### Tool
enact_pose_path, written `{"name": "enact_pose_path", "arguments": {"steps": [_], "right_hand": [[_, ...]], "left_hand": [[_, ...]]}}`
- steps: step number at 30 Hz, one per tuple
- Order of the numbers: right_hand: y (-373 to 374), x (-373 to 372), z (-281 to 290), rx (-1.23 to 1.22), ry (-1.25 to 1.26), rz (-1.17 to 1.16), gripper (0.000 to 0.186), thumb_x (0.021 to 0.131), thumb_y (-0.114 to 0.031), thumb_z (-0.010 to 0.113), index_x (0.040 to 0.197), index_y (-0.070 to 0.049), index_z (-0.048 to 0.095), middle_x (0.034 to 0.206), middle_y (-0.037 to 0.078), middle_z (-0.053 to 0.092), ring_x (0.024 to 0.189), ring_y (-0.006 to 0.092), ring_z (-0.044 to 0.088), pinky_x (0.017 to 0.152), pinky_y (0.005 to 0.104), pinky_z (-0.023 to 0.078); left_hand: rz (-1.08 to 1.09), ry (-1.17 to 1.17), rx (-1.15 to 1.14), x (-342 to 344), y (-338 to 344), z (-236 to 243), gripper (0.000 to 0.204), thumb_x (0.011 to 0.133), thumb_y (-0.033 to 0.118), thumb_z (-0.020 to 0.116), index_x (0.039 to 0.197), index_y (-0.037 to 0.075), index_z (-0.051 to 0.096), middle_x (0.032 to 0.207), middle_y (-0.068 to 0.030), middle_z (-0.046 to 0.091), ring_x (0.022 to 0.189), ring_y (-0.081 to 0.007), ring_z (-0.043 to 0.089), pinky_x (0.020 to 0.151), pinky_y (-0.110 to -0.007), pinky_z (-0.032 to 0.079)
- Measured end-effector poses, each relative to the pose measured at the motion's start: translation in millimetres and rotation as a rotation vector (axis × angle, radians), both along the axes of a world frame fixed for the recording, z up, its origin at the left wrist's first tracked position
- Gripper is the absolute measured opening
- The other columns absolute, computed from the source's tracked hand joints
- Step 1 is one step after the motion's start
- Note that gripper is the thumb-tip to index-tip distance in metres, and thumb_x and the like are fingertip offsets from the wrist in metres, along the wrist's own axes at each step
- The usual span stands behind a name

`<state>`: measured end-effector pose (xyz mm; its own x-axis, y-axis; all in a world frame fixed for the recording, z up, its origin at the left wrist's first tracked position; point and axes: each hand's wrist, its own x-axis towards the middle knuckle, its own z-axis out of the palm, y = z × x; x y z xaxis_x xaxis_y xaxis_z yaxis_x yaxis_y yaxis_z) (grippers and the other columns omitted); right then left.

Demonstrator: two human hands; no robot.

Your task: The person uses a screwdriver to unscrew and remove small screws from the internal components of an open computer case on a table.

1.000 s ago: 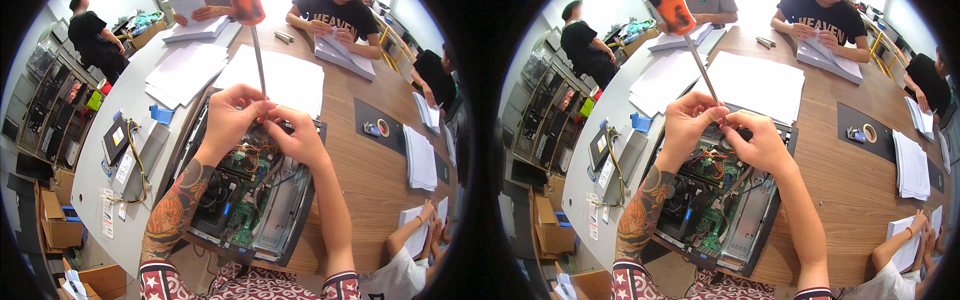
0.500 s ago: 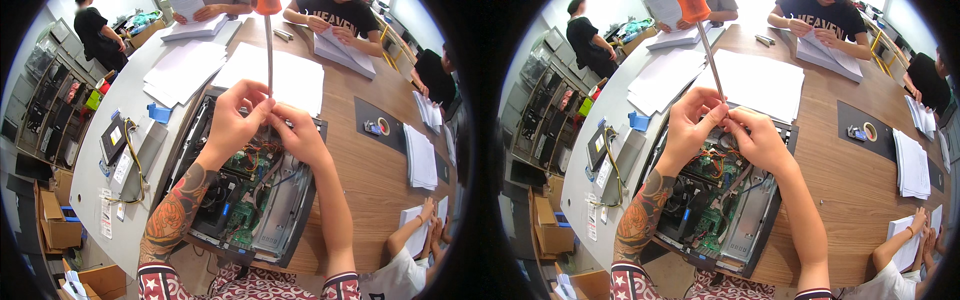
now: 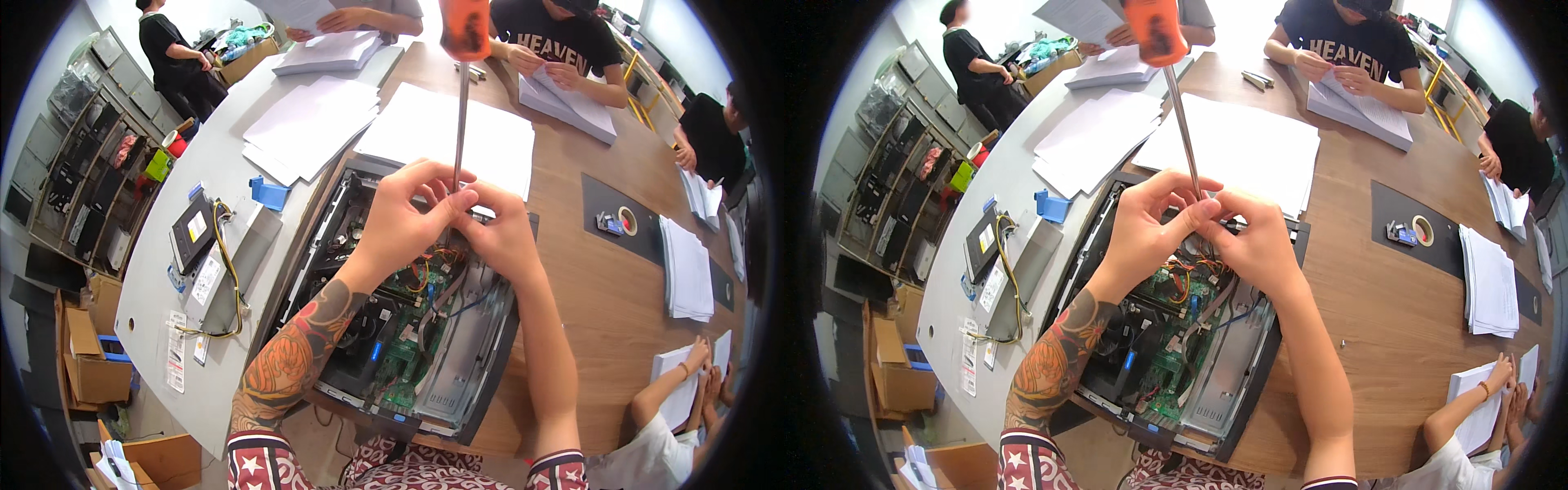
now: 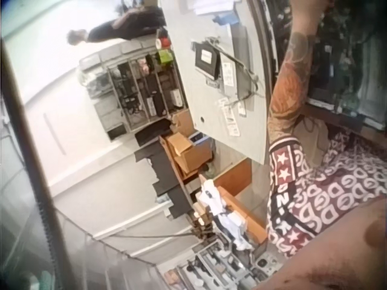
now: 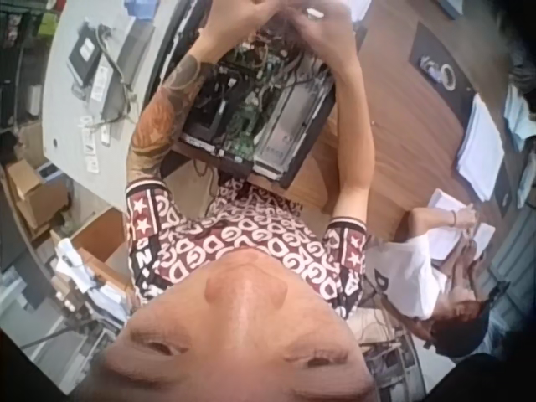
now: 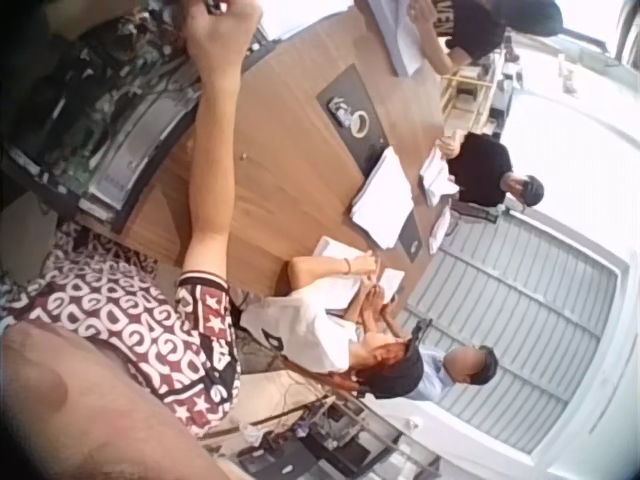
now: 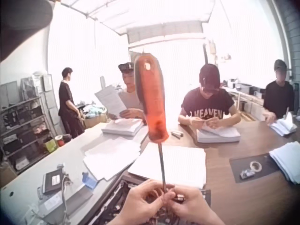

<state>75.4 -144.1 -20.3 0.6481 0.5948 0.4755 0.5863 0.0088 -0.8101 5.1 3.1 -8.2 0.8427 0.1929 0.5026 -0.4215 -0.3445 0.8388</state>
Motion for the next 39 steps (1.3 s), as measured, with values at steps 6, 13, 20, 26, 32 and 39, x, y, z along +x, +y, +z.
{"name": "enact_pose_path", "arguments": {"steps": [6,13,20,26,32,39], "right_hand": [[4,3,-6,-0.003,0.099,0.087,0.016,0.089,-0.010,0.066,0.100,0.001,0.069,0.089,0.014,0.073,0.079,0.0163,0.068,0.072,0.0304,0.052],[1,6,-1,-0.012,0.050,0.003,0.014,0.083,-0.010,0.074,0.083,0.002,0.067,0.073,0.008,0.068,0.069,0.0133,0.064,0.071,0.0295,0.052],[0,4,-2,0.082,0.045,-0.030,0.018,0.082,-0.009,0.075,0.077,0.002,0.061,0.069,0.006,0.064,0.069,0.0111,0.061,0.069,0.0284,0.050],[0,-1,4,0.006,0.132,0.164,0.016,0.090,-0.003,0.062,0.104,0.003,0.067,0.085,0.012,0.071,0.082,0.0162,0.068,0.077,0.0304,0.053],[-2,2,0,-0.035,0.094,0.191,0.017,0.090,-0.003,0.064,0.106,0.003,0.065,0.090,0.012,0.072,0.081,0.0170,0.068,0.078,0.0301,0.053],[1,4,-4,0.000,0.119,0.008,0.019,0.078,-0.004,0.078,0.090,0.000,0.063,0.074,0.003,0.066,0.071,0.0089,0.065,0.069,0.0265,0.052]], "left_hand": [[0.000,0.069,-0.145,-2,8,5,0.019,0.090,0.012,0.066,0.107,0.006,0.071,0.090,-0.0045,0.065,0.073,-0.0101,0.062,0.066,-0.025,0.048],[-0.044,0.073,0.023,0,11,1,0.019,0.094,0.010,0.062,0.109,-0.002,0.067,0.104,-0.0073,0.066,0.087,-0.0109,0.063,0.075,-0.026,0.050],[-0.072,0.048,0.037,-2,6,3,0.024,0.092,0.013,0.065,0.112,-0.001,0.067,0.103,-0.0074,0.066,0.093,-0.0128,0.063,0.082,-0.029,0.048],[-0.008,-0.002,-0.032,-2,8,2,0.014,0.089,0.010,0.066,0.100,0.003,0.071,0.090,-0.0043,0.064,0.076,-0.0109,0.058,0.069,-0.025,0.047],[-0.031,0.026,-0.122,-1,5,5,0.016,0.089,0.008,0.066,0.103,0.003,0.071,0.091,-0.0057,0.067,0.079,-0.0115,0.060,0.072,-0.026,0.050],[-0.120,0.019,-0.044,-7,-1,8,0.019,0.092,0.003,0.063,0.110,-0.003,0.066,0.100,-0.0097,0.070,0.095,-0.0147,0.066,0.086,-0.027,0.052]]}}
